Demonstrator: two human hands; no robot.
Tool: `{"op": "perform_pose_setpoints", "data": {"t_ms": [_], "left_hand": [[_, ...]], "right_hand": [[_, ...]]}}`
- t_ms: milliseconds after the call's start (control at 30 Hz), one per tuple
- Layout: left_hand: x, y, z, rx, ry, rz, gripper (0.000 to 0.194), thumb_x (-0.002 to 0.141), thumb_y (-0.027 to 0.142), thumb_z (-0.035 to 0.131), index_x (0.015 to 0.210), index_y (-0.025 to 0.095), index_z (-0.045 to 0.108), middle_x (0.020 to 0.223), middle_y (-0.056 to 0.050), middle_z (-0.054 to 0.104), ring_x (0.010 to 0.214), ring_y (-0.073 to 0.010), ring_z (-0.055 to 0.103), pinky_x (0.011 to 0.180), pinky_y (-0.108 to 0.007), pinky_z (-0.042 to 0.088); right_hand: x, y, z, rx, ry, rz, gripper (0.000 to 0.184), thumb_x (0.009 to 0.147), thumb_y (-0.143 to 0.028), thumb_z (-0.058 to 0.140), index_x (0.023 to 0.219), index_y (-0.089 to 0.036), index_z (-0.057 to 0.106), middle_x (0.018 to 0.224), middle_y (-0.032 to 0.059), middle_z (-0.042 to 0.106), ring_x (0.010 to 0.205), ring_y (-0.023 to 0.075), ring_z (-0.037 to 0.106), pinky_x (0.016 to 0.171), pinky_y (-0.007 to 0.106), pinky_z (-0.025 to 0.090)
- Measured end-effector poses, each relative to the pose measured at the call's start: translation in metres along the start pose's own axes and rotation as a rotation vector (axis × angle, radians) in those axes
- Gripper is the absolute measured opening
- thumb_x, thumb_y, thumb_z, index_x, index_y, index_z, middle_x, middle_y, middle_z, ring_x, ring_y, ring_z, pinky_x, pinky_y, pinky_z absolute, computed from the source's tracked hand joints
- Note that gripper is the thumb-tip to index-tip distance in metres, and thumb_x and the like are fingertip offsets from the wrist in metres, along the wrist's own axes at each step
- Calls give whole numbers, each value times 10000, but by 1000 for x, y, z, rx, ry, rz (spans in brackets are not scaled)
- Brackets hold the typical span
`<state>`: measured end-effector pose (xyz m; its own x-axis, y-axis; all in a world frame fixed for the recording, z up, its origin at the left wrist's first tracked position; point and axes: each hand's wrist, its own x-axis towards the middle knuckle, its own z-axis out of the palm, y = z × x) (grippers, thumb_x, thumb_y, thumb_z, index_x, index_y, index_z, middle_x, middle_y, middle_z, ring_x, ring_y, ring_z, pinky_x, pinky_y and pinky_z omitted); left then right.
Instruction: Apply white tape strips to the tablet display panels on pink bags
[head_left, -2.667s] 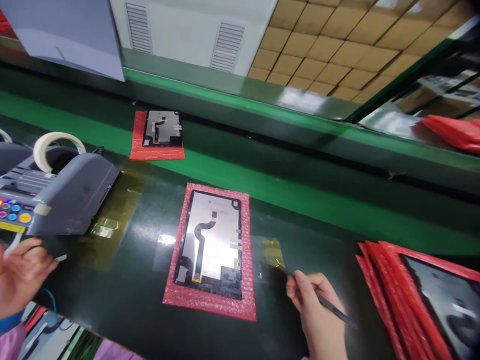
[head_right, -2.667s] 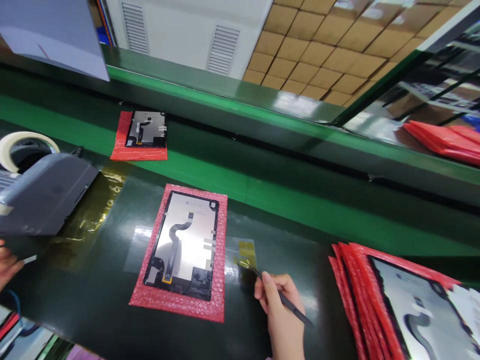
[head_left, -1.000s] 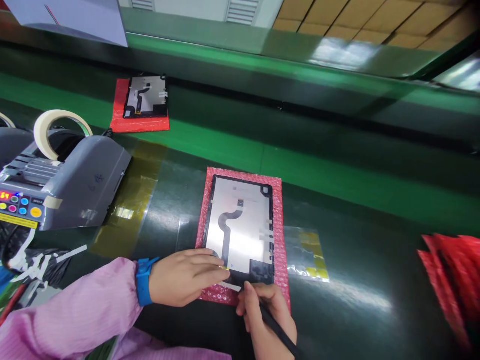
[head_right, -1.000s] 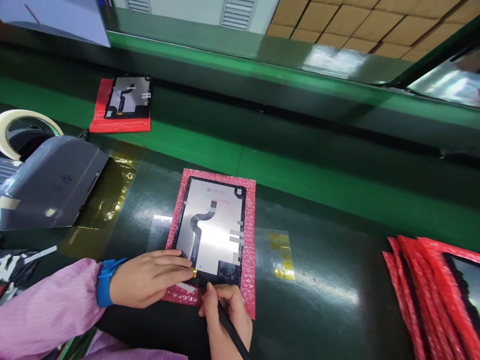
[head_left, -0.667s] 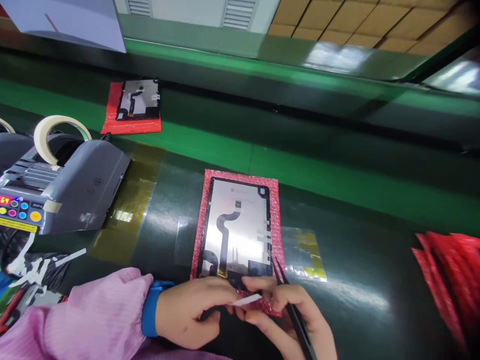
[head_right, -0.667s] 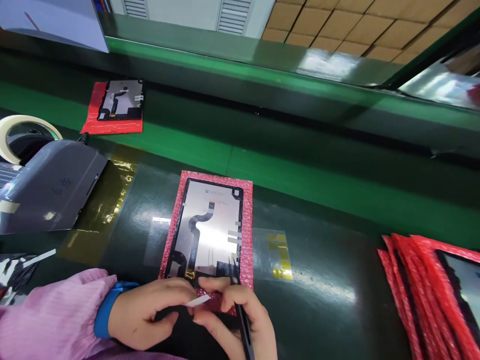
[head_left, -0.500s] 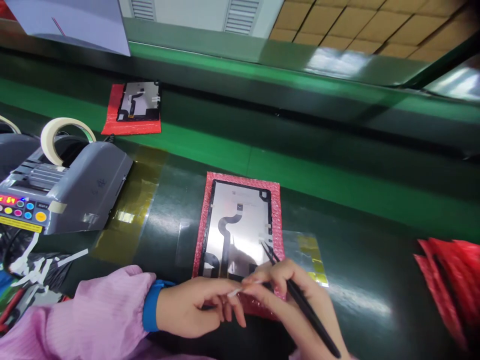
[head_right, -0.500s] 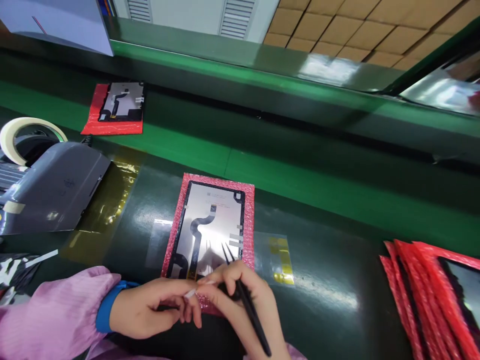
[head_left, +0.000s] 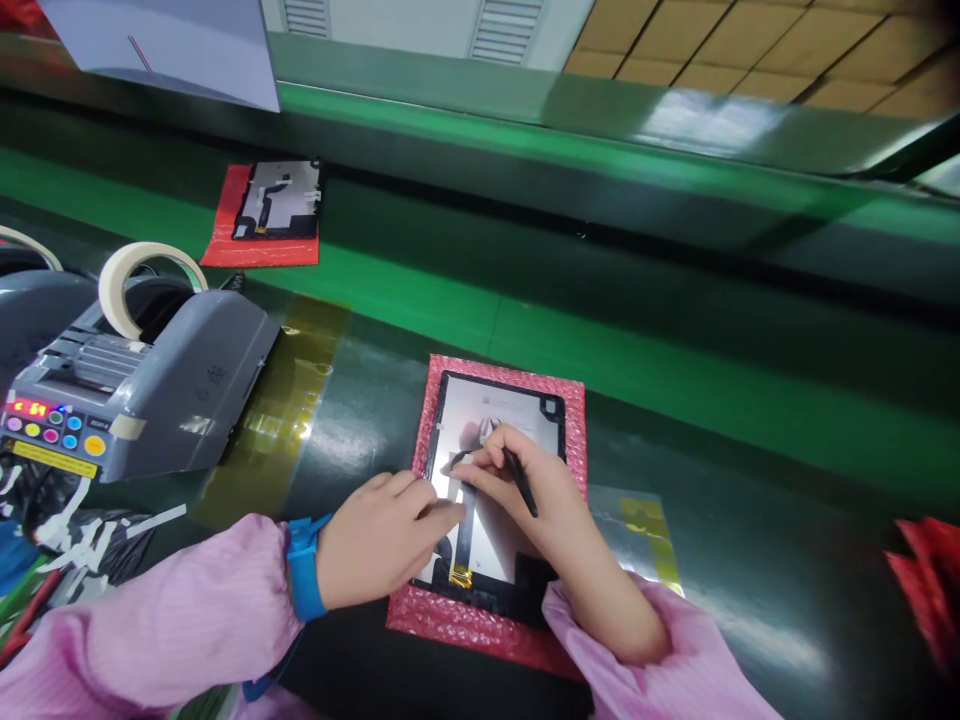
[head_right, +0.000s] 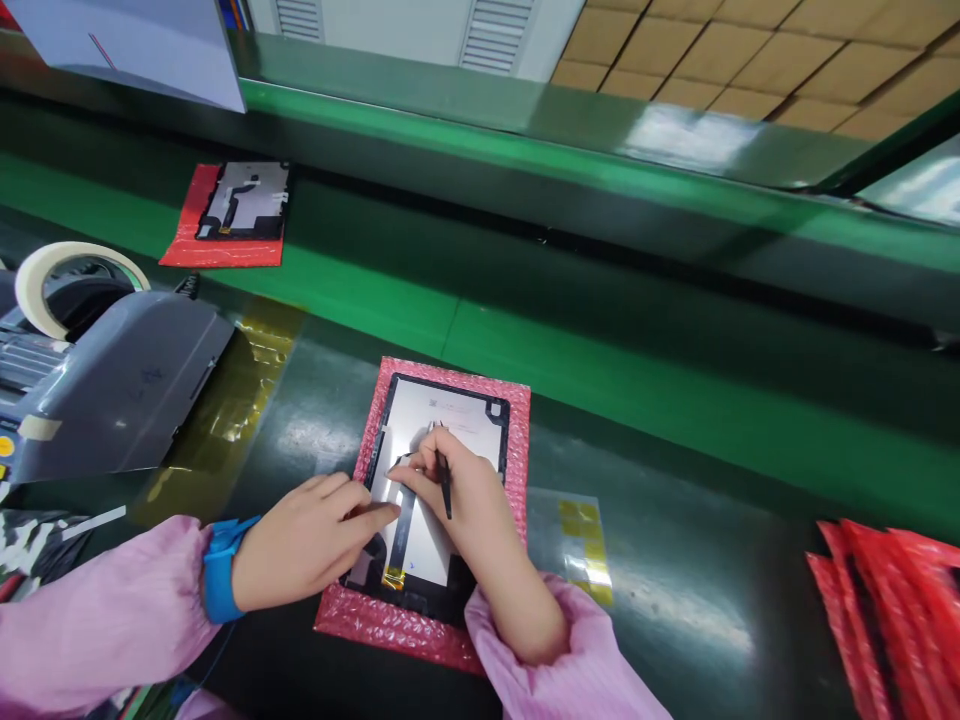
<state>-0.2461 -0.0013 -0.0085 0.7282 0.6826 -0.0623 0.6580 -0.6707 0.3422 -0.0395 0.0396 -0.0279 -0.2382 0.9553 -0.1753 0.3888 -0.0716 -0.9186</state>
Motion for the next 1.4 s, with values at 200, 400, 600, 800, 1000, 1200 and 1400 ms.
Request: {"op": "perform_pose_setpoints", "data": {"t_ms": [200,400,600,800,1000,1200,1400], "left_hand": [[3,-3,11,93,22,22,249,951,182,597,1195,136,615,929,-63,602,878,-248,555,736,-374,449],[-1,-9,12,44,85,24,194,985,190,509,1124,170,642,917,-57,601,838,-235,549,723,-370,462],[4,-14,14,-15,235,-11,258,978,143,459,1198,159,593,1049,-85,643,937,-247,588,800,-391,512],[8,-17,18,-109,379,-18,277,964,75,387,1150,144,580,1146,-100,680,1127,-243,605,983,-409,504],[5,-21,19,-117,394,-9,267,954,74,404,1145,135,580,1138,-108,688,1125,-253,614,974,-415,514],[6,-24,18,-122,365,14,348,913,52,410,1216,127,566,1171,-110,683,1171,-270,588,985,-440,501],[7,-25,19,-138,361,15,356,897,51,422,1208,134,574,1170,-103,684,1167,-274,582,969,-438,502]], "right_hand": [[16,9,5,-163,268,-36,515,779,-638,715,759,-254,371,768,-2,712,585,158,571,588,292,367],[23,13,-1,35,268,-94,520,768,-567,760,776,-264,338,771,7,730,548,145,544,571,300,391],[6,18,-4,88,246,-122,440,817,-475,737,768,-270,351,823,42,753,710,212,684,672,349,505],[-18,16,7,-465,120,-399,213,947,-328,607,795,-259,474,1026,58,761,851,231,701,683,338,508],[-12,18,8,-404,166,-387,272,941,-241,578,729,-252,407,874,32,765,762,189,713,646,287,504],[-1,16,2,-58,85,-181,339,862,-356,648,790,-275,327,955,76,768,731,197,710,591,304,537],[-5,8,-5,-46,-32,-93,288,912,-363,583,813,-271,329,1001,81,761,777,188,723,685,325,552]]}}
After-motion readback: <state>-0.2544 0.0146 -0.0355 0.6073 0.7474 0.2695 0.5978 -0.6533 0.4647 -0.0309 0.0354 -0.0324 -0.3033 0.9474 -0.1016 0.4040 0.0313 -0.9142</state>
